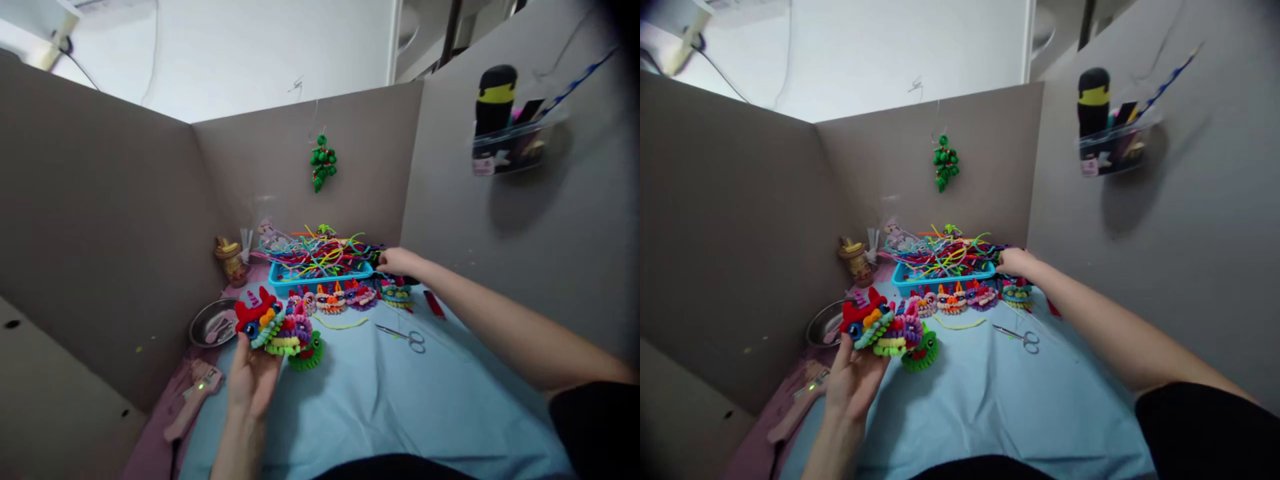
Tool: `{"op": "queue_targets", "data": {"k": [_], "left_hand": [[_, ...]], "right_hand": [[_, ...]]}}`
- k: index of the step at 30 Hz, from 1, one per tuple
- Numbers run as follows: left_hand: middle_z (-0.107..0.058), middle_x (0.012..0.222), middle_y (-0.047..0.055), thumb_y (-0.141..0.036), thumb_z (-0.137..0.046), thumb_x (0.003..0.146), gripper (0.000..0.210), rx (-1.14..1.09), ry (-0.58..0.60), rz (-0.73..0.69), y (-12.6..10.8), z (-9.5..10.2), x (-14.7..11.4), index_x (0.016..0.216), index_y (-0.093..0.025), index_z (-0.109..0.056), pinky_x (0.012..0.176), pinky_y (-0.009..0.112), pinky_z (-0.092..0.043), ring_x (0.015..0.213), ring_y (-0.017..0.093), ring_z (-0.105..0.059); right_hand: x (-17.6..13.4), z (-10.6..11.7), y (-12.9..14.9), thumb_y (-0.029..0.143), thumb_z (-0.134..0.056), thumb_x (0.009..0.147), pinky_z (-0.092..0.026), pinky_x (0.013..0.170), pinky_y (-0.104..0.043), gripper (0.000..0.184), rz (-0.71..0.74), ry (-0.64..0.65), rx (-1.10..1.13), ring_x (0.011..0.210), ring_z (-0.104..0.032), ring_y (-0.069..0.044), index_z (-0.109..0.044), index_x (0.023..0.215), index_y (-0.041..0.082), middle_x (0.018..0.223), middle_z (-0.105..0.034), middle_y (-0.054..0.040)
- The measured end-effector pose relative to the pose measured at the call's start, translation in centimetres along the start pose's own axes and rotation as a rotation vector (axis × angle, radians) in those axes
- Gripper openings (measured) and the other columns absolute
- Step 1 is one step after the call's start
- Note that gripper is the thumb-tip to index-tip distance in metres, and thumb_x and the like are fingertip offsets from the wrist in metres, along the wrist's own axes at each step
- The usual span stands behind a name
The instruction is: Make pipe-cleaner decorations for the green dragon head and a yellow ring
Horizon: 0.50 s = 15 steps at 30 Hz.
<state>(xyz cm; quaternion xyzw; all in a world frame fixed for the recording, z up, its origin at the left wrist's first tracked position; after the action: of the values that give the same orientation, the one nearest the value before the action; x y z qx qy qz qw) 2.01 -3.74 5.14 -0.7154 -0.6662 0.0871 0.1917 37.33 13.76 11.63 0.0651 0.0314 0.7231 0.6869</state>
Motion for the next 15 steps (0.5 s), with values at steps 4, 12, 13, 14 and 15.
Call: {"op": "queue_targets", "data": {"k": [4,12,13,14,15], "left_hand": [[-0.064,0.113,0.008,-0.029,-0.033,0.091,0.036,-0.097,0.064,0.07,0.8,-0.4,-0.1,0.12,-0.025,-0.055,0.098,0.04,-0.039,0.112,0.023,-0.053],[-0.063,0.115,0.006,-0.032,-0.034,0.091,0.036,-0.091,0.07,0.134,1.3,-2.6,-0.2,0.118,-0.027,-0.056,0.101,0.043,-0.034,0.113,0.023,-0.053],[-0.063,0.115,0.005,-0.032,-0.035,0.09,0.035,-0.081,0.072,0.111,1.1,-3.1,-0.2,0.118,-0.028,-0.056,0.101,0.043,-0.034,0.112,0.023,-0.053],[-0.063,0.115,0.005,-0.033,-0.036,0.09,0.035,-0.07,0.07,0.075,0.9,-3.6,-0.3,0.117,-0.028,-0.057,0.101,0.044,-0.033,0.111,0.022,-0.053],[-0.063,0.114,0.004,-0.034,-0.037,0.089,0.034,-0.059,0.063,0.032,0.7,-4.2,-0.3,0.117,-0.029,-0.057,0.101,0.044,-0.033,0.11,0.022,-0.054]], "right_hand": [[-0.7,-4.8,-3.8,0.029,-0.064,0.067,-0.04,0.058,-0.025,0.029,-0.094,0.024,0.012,0.076,-0.061,-0.021,-0.065,0.09,0.011,0.087,-0.067,-0.0124],[-1.1,-3.0,-6.2,0.022,-0.063,0.068,-0.04,0.051,-0.02,0.007,-0.124,0.039,0.168,0.059,-0.057,-0.012,-0.063,0.07,0.015,0.066,-0.064,-0.002],[-1.3,-1.9,-6.3,0.023,-0.064,0.068,-0.04,0.049,-0.019,0.009,-0.122,0.034,0.217,0.056,-0.056,-0.011,-0.062,0.072,0.015,0.065,-0.063,-0.0013],[-1.6,-0.6,-6.3,0.024,-0.065,0.067,-0.04,0.047,-0.02,0.011,-0.106,0.022,0.32,0.053,-0.055,-0.011,-0.061,0.072,0.015,0.064,-0.062,-0.0011],[-2.2,0.9,-6.0,0.025,-0.066,0.065,-0.04,0.046,-0.02,0.014,-0.075,-0.012,0.433,0.051,-0.053,-0.011,-0.06,0.073,0.015,0.062,-0.06,-0.0006]]}}
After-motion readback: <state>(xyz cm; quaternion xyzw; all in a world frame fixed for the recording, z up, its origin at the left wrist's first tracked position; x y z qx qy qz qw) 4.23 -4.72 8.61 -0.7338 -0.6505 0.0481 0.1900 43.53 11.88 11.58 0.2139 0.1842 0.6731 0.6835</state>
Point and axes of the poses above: each hand's wrist, its own x-axis towards the middle knuckle, its own z-axis out of the back of the hand, y = z × x, the point moved 1 cm from there along x, towards the middle knuckle
